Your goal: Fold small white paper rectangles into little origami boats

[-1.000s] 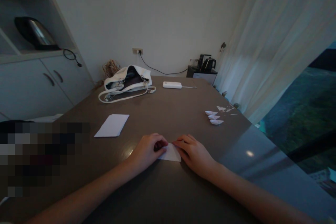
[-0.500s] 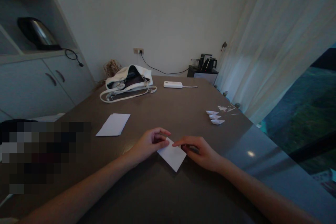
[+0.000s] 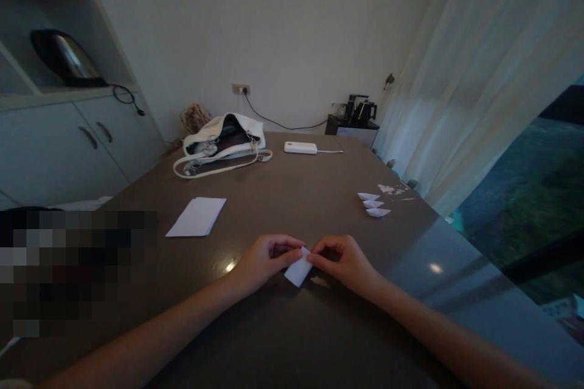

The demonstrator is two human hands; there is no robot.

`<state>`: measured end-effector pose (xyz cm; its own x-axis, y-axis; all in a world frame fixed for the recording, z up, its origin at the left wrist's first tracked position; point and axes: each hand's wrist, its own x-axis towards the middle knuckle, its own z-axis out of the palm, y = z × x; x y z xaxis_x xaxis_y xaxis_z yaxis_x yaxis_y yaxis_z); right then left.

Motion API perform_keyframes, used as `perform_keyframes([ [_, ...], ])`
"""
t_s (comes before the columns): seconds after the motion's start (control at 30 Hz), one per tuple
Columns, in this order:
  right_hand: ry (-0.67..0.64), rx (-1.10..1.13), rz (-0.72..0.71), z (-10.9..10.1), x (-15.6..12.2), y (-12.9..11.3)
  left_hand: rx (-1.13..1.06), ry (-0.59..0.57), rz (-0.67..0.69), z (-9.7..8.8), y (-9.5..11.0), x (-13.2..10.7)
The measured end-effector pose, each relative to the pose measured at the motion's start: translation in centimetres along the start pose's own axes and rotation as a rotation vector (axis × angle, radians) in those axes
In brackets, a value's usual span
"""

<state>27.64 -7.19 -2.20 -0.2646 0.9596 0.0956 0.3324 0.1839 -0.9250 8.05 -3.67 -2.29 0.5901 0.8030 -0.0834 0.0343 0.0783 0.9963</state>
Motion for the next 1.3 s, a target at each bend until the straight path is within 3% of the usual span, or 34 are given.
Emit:
perform_keyframes([
  [0.37, 0.024, 0.068, 0.027, 0.1, 0.0, -0.1, -0.084, 0.078, -0.031, 0.6, 0.0, -0.2],
  [0.77, 0.092, -0.075, -0.029, 0.3, -0.1, -0.6, -0.127, 0.095, -0.065, 0.9, 0.4, -0.5],
  [1.1, 0.112, 0.036, -0.022, 0.7, -0.3, -0.3, -0.144, 0.069, -0.042, 1.0, -0.2, -0.5],
  [1.3, 0.072, 0.149, -0.05, 0.4, -0.1, -0.1, -0.218, 0.115, -0.082, 1.3, 0.7, -0.9],
])
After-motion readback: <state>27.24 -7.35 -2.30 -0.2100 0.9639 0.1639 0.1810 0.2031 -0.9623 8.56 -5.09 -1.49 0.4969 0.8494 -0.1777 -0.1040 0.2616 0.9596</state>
